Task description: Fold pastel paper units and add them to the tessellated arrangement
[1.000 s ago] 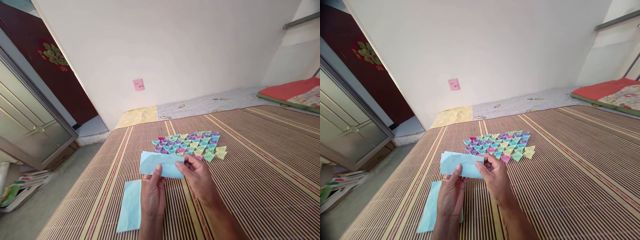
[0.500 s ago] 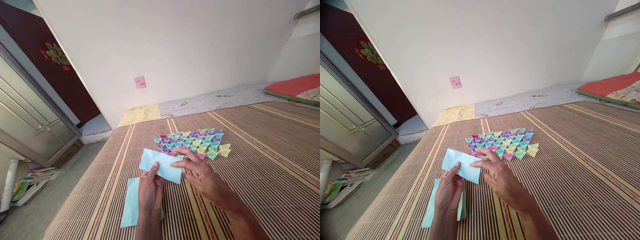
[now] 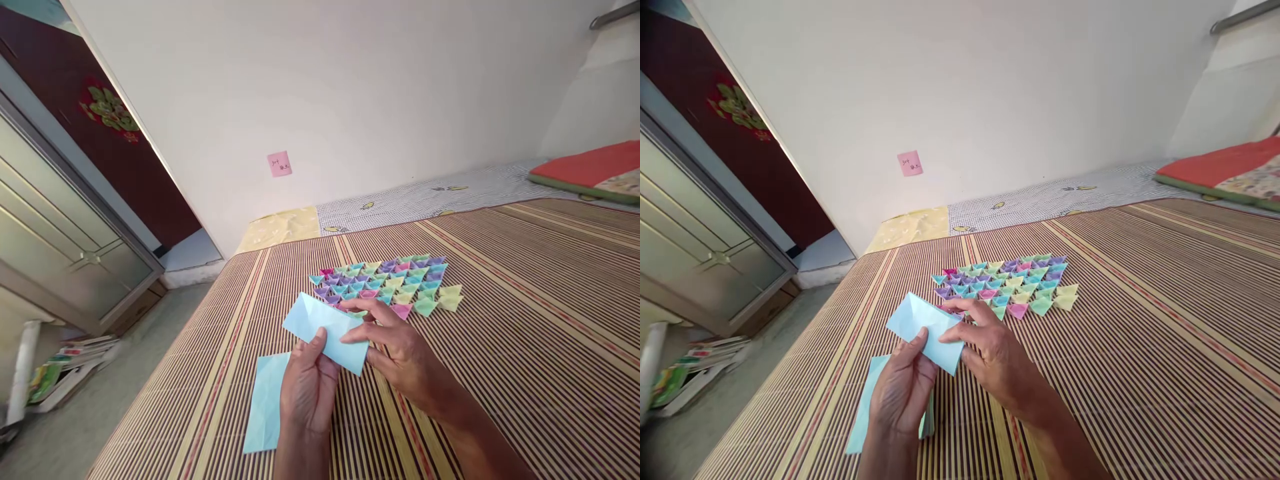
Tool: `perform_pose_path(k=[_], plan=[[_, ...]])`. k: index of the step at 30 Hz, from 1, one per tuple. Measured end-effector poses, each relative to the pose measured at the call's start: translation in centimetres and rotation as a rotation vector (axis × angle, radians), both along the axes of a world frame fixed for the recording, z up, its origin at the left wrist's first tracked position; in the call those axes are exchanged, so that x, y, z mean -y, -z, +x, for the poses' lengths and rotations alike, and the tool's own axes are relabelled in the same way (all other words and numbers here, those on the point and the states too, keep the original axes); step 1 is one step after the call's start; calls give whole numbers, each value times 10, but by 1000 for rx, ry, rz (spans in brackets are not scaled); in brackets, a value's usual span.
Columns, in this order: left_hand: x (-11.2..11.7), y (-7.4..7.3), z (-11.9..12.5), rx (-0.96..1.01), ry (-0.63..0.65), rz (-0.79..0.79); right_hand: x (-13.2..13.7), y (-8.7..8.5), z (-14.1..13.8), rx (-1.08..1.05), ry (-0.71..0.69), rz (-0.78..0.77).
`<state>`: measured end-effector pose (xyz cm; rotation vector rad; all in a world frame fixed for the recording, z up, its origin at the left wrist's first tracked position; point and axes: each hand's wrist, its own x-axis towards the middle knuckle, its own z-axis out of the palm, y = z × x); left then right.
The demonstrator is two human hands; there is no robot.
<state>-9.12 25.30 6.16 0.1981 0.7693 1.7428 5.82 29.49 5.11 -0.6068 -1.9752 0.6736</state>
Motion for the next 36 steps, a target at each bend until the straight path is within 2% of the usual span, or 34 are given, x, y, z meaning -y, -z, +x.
perform_pose_path(k=[5, 9, 13, 19, 32, 36], plan=[[3, 2, 0, -101, -14, 81, 0, 2, -2, -39, 27, -40], [7, 0, 5, -175, 52, 146, 2, -1, -9, -133, 165, -31], [9, -1, 10, -251, 79, 138, 3, -4, -13, -182, 259, -27], [7, 4, 11, -225, 46, 112, 3, -5, -13, -198, 271, -35], [2, 8, 10, -200, 105, 98, 4, -6, -10, -141, 282, -34], [2, 10, 9, -207, 106, 109, 4, -5, -11, -156, 304, -124]])
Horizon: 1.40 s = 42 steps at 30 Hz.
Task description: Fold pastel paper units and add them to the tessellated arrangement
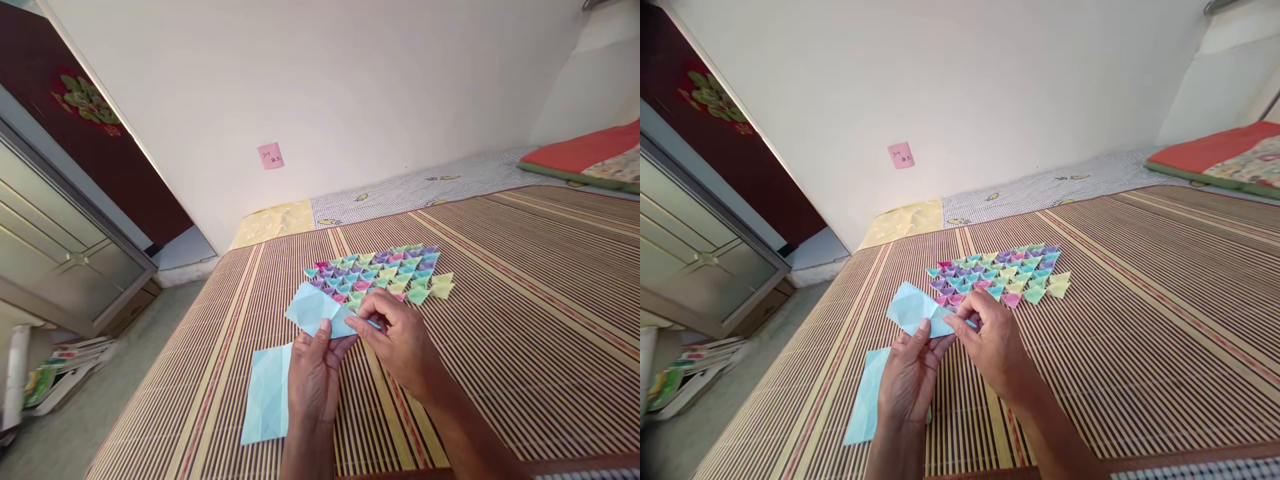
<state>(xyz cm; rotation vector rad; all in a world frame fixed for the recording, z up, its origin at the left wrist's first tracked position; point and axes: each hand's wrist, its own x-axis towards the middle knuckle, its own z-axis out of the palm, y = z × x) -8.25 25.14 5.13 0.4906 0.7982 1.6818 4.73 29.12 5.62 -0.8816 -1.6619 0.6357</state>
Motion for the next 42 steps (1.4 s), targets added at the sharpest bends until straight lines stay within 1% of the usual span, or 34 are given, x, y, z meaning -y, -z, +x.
perform_pose_path(k=[4, 6, 10, 12, 14, 17, 20, 22, 24, 26, 29, 31, 35, 37, 40, 42], plan=[[-1, 3, -4, 26, -48, -9, -3, 1, 6, -109, -54, -151], [-2, 4, -5, 35, -64, -18, -6, 1, 13, -126, -94, -209], [-3, 6, -4, 7, -74, -3, -7, 1, 22, 7, -249, -316], [-3, 6, -2, -9, -71, 5, -7, 1, 22, 67, -273, -306], [-3, 5, -1, -25, -59, 8, -6, 1, 21, 88, -258, -274], [-2, 5, -3, -69, -61, 10, -8, 0, 23, 90, -235, -254], [-1, 4, -3, -155, -82, -21, -9, -4, 26, 46, -193, -274], [-1, 4, -2, -198, -36, -27, -8, -6, 26, 14, -182, -265], [-1, 4, 1, -211, 36, -8, -6, -7, 22, -3, -199, -217], [0, 3, 3, -208, 82, 3, -5, -7, 19, -26, -210, -169], [-1, 4, 4, -174, 89, -30, -4, -6, 18, -46, -188, -162], [-2, 5, 2, -109, 72, -66, -6, -6, 20, -48, -185, -176], [-7, 7, -3, 101, -33, -89, -10, -3, 24, -77, -212, -201], [-8, 7, -5, 161, -68, -87, -12, 0, 24, -67, -214, -209], [-8, 6, -5, 159, -41, -86, -14, 4, 24, -39, -205, -189], [-7, 5, -5, 126, 4, -89, -15, 4, 24, -41, -210, -130]])
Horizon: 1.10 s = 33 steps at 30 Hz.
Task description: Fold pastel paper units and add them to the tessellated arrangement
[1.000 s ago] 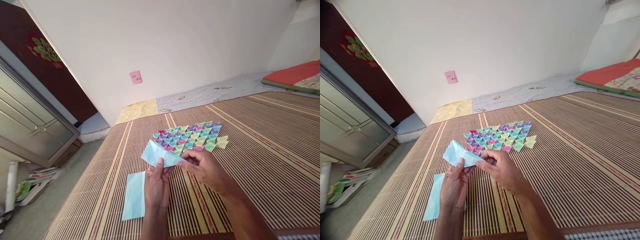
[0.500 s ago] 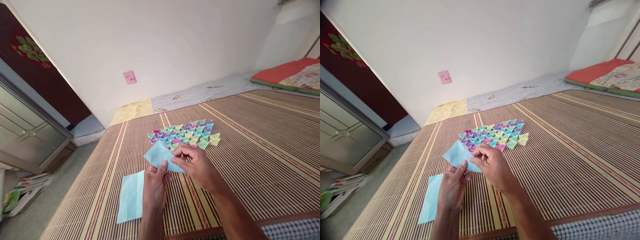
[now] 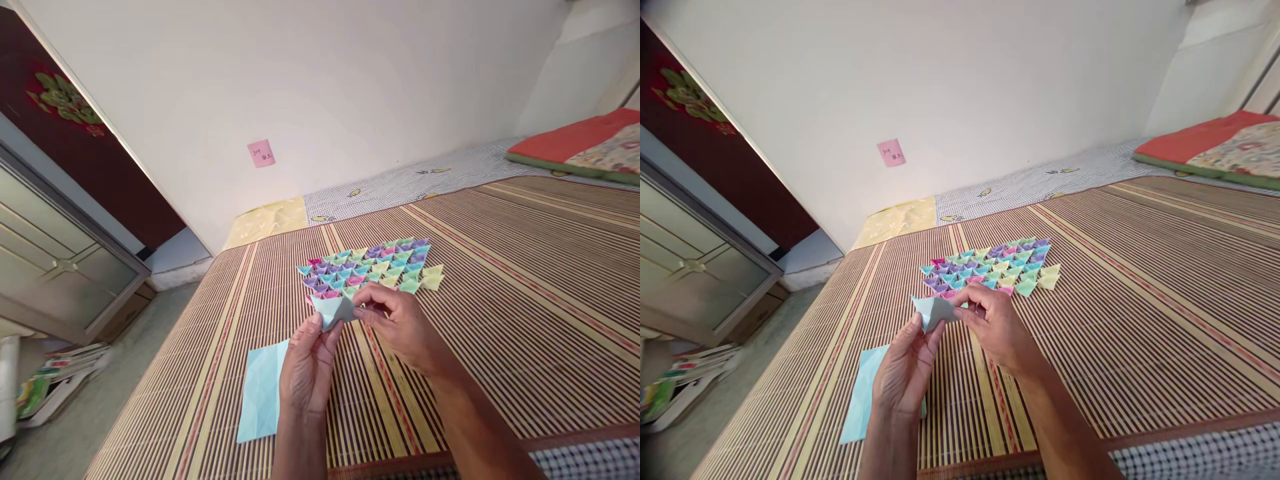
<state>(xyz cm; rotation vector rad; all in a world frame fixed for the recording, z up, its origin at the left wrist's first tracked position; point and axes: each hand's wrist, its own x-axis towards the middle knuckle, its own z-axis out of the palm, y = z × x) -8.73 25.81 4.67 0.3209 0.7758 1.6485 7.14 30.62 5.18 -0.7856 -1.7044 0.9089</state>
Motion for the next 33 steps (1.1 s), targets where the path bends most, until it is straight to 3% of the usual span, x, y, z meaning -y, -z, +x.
perform_pose_path(k=[5, 9, 12, 16, 21, 24, 29, 33], plan=[[3, -4, 0, -106, 156, 18, -1, -3, 4, -34, -79, 194], [6, -2, 2, -233, 199, 59, -1, -1, 6, -12, -94, 208], [8, 3, 5, -398, 37, 93, 1, -1, 7, -73, -89, 125], [12, 7, 8, -579, -236, 110, 3, -5, 8, -144, -86, -129], [15, 3, 13, -580, -353, 154, 9, -11, 0, 45, -173, -223], [13, 1, 10, -520, -294, 129, 11, -10, -4, 55, -115, -154], [2, 4, 1, -283, -8, 20, 8, -9, -1, 78, 11, -54], [-2, 5, 1, -162, 30, -23, 5, -9, 7, 110, 35, -35]])
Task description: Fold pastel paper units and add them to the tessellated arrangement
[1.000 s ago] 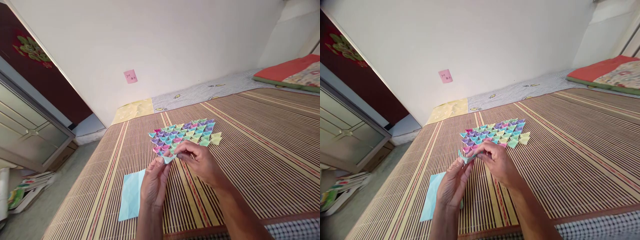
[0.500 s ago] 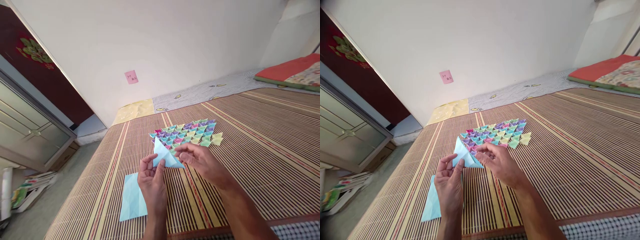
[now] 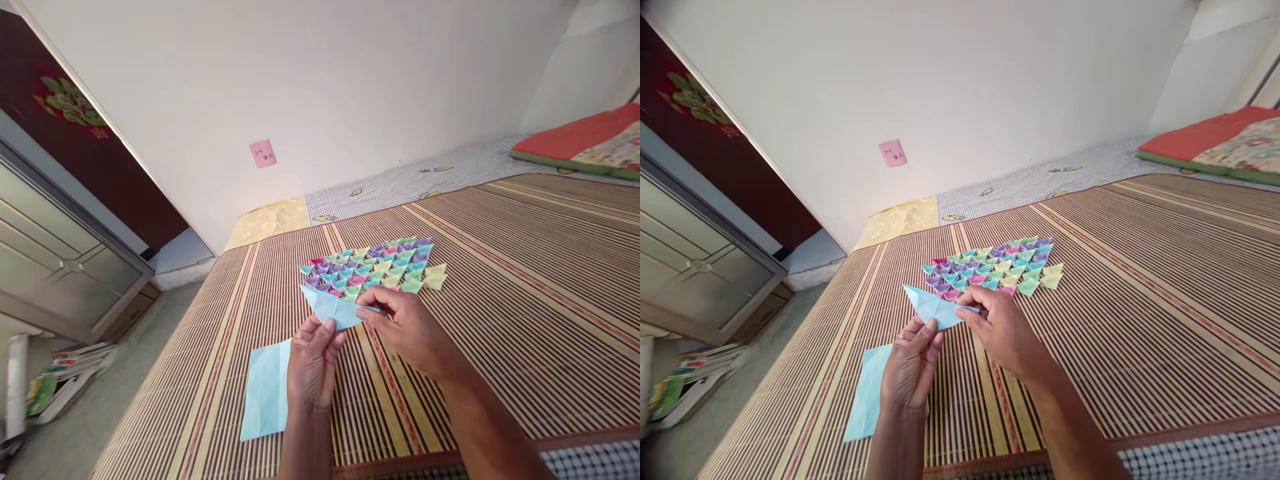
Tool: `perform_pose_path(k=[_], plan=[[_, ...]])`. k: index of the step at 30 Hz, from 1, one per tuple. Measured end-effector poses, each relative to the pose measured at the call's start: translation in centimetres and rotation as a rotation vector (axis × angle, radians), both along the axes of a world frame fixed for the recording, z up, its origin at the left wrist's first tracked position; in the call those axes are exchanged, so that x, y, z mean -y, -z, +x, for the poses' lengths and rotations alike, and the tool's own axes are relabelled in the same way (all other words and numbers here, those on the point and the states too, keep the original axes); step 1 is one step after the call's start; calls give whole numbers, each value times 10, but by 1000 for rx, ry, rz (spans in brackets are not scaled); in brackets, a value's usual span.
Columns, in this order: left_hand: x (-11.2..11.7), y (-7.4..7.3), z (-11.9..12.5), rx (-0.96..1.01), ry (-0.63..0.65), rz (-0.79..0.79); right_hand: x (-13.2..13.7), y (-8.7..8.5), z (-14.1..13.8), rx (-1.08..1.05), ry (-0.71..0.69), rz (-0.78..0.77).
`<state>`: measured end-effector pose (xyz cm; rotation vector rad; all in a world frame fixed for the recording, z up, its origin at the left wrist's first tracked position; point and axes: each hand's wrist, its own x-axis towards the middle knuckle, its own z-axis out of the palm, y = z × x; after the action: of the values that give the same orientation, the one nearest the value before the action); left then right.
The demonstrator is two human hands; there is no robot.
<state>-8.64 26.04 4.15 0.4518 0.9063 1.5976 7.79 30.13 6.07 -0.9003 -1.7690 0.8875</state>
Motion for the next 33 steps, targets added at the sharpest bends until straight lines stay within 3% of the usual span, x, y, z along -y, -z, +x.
perform_pose_path(k=[4, 11, 17, 21, 25, 33], plan=[[0, 1, -1, -35, -35, 57, -1, 0, 11, 16, -35, -62], [3, 4, -5, -183, 173, 95, 2, -6, 9, -174, -115, -103], [5, 7, -2, -244, 273, 99, 3, -6, 3, -178, -101, -157], [5, 7, -2, -270, 269, 102, 3, -5, 5, -148, -140, -184], [2, 7, -1, -240, 174, 111, 4, -4, 2, -80, -165, -203], [5, 3, 15, -146, 93, 152, 2, 7, -21, 37, 156, 199]])
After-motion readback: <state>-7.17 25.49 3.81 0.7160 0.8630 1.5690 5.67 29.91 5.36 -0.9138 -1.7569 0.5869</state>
